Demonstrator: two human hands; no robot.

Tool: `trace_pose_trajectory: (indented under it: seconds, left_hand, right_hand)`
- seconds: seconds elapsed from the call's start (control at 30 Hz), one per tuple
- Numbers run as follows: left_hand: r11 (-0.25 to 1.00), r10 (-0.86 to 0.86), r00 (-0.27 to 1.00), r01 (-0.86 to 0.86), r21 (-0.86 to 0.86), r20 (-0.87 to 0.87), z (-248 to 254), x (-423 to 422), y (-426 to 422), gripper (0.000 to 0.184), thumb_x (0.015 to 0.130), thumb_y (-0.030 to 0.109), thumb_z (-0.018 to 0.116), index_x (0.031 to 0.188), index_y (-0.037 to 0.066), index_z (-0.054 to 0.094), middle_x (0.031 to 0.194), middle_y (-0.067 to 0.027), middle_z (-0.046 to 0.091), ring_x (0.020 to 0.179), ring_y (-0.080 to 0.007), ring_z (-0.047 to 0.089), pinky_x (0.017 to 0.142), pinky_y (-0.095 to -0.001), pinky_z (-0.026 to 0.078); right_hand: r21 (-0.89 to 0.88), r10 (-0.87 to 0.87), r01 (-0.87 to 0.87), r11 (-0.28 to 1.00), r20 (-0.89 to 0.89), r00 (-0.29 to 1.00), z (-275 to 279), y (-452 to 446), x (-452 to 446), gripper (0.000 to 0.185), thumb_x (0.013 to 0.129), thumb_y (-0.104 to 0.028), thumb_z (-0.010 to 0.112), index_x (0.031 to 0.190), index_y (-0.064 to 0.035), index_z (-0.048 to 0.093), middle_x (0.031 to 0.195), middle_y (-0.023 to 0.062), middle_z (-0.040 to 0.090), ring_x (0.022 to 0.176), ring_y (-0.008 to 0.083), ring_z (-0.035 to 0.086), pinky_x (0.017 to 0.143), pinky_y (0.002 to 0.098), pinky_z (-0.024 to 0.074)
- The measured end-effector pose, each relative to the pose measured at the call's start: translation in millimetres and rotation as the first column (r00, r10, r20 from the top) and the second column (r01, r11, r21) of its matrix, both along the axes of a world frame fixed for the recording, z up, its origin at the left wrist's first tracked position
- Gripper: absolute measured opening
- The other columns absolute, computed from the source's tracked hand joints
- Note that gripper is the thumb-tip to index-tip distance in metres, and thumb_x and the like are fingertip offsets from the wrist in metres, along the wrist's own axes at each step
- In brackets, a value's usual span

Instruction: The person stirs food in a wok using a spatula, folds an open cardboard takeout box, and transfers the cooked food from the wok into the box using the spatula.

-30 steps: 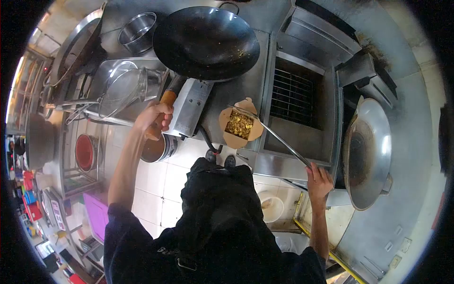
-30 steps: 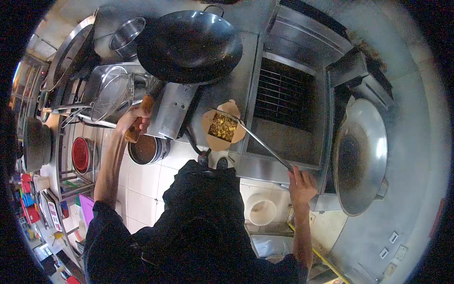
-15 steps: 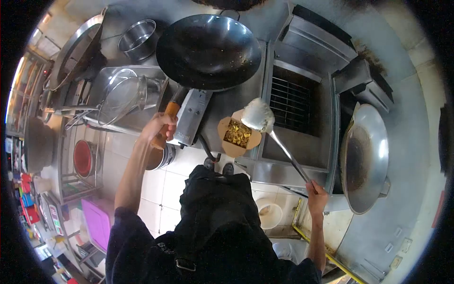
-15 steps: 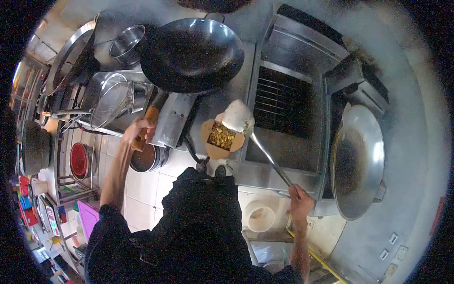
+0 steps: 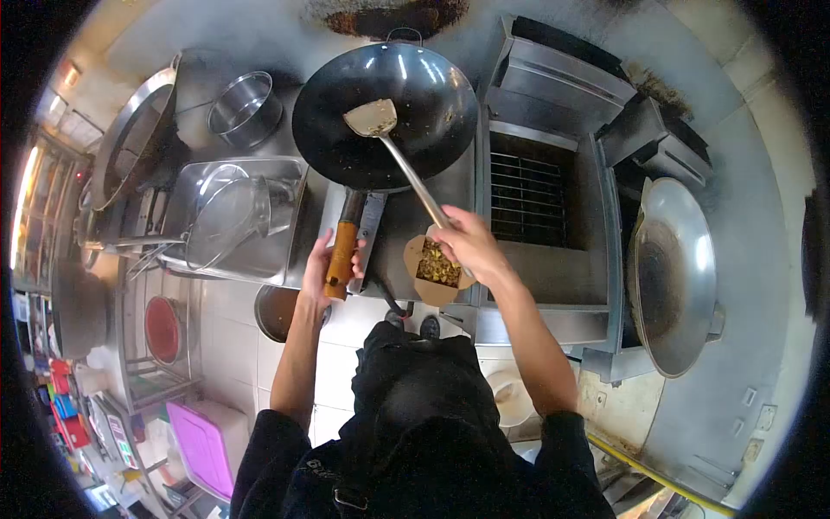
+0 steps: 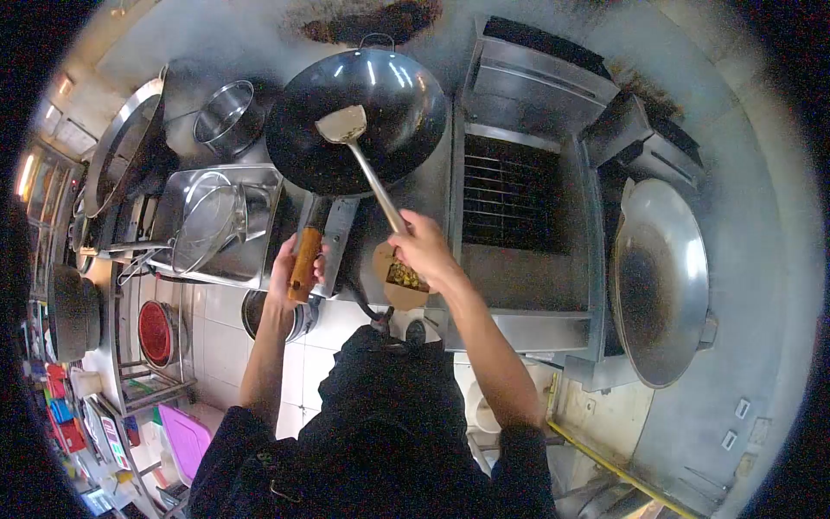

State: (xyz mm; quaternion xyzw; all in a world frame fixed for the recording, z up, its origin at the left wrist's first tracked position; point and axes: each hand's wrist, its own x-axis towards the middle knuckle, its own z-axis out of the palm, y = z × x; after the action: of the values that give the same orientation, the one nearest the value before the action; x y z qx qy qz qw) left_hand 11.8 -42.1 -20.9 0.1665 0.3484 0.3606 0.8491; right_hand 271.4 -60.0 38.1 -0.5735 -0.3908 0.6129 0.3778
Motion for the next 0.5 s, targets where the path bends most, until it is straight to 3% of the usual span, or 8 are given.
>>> trace_pose_trajectory:
  seconds: [0.07,0.1,0.17,0.23,0.3,0.4,0.43,0.5]
  left_hand:
    - [0.999,0.046,0.980,-0.043,-0.020,0.194,-24.6,-8.4,-11.1,0.045,0.093,0.038,0.038,0.111,-0.002,0.050,0.093,-0.0139,0.061,0.076,-0.0230,0.062,0.073,-0.0340,0.053]
    - [0.998,0.051,0.980,-0.047,-0.029,0.191,-48.2,-9.5,-25.6,0.045,0.093,0.038,0.038,0.111,-0.002,0.050,0.093,-0.0139,0.061,0.076,-0.0230,0.062,0.073,-0.0340,0.053]
    - [0.995,0.076,0.996,-0.079,0.055,0.050,-86.1,-0.2,-57.4,0.042,0.094,0.032,0.037,0.113,-0.004,0.048,0.096,-0.0161,0.059,0.083,-0.0256,0.061,0.078,-0.0364,0.052]
    - [0.993,-0.071,0.978,0.051,-0.106,-0.195,-99.0,25.8,-84.0,0.036,0.093,0.025,0.040,0.113,-0.004,0.047,0.098,-0.0166,0.058,0.086,-0.0253,0.061,0.080,-0.0367,0.051]
    - [0.981,-0.171,0.945,0.137,-0.137,-0.279,-117.5,50.2,-99.9,0.031,0.092,0.018,0.046,0.115,-0.003,0.045,0.096,-0.0135,0.057,0.084,-0.0223,0.059,0.078,-0.0341,0.051]
    - [0.991,-0.137,0.917,0.124,-0.058,-0.376,-134.8,73.7,-103.5,0.032,0.091,0.020,0.049,0.114,-0.002,0.046,0.095,-0.0106,0.056,0.081,-0.0204,0.059,0.075,-0.0320,0.051]
    - [0.994,-0.105,0.917,0.091,-0.054,-0.385,-135.7,81.3,-100.6,0.036,0.090,0.022,0.052,0.114,-0.003,0.047,0.095,-0.0106,0.058,0.082,-0.0208,0.059,0.073,-0.0328,0.051]
    - [0.998,-0.063,0.917,0.048,-0.048,-0.394,-148.1,90.9,-87.8,0.040,0.088,0.025,0.056,0.114,-0.004,0.048,0.096,-0.0106,0.059,0.083,-0.0212,0.060,0.071,-0.0335,0.052]
  right_hand:
    - [-0.025,0.045,-0.045,0.999,0.028,0.999,-8.8,15.3,-14.6,0.050,0.086,-0.004,0.053,0.132,0.0031,0.035,0.086,0.0093,0.059,0.058,0.0078,0.051,0.049,0.0204,0.0416]
    - [0.000,0.040,-0.040,0.999,-0.012,0.999,-9.4,17.6,-19.8,0.050,0.087,-0.007,0.053,0.133,0.0026,0.035,0.089,0.0102,0.059,0.062,0.0095,0.054,0.052,0.0213,0.0439]
    - [0.007,0.037,-0.037,0.999,-0.049,0.998,-14.5,20.2,-19.2,0.050,0.088,-0.010,0.054,0.133,0.0021,0.034,0.092,0.0111,0.059,0.065,0.0111,0.057,0.056,0.0222,0.0463]
    - [0.050,0.181,-0.199,0.979,0.250,0.951,-29.2,12.4,-3.8,0.052,0.090,-0.018,0.054,0.135,-0.0009,0.034,0.099,0.0109,0.060,0.072,0.0137,0.060,0.064,0.0240,0.0485]
    - [0.098,0.045,-0.076,0.992,0.290,0.956,-44.3,-2.5,26.1,0.041,0.090,-0.021,0.054,0.126,-0.0032,0.048,0.102,0.0087,0.062,0.077,0.0136,0.061,0.068,0.0250,0.0492]
    - [0.232,-0.201,0.053,0.971,0.681,0.704,-115.5,-11.1,88.8,0.023,0.084,-0.016,0.059,0.100,-0.0009,0.064,0.091,0.0138,0.065,0.081,0.0135,0.064,0.065,0.0268,0.0520]
    - [0.231,-0.194,0.044,0.972,0.680,0.707,-121.1,-12.3,90.8,0.023,0.084,-0.016,0.059,0.100,-0.0009,0.064,0.091,0.0138,0.065,0.081,0.0135,0.064,0.065,0.0268,0.0520]
    - [-0.011,0.098,-0.200,0.980,0.898,0.429,-129.0,-16.7,95.6,0.019,0.077,-0.016,0.065,0.083,0.0022,0.066,0.077,0.0144,0.066,0.070,0.0138,0.066,0.058,0.0267,0.0534]
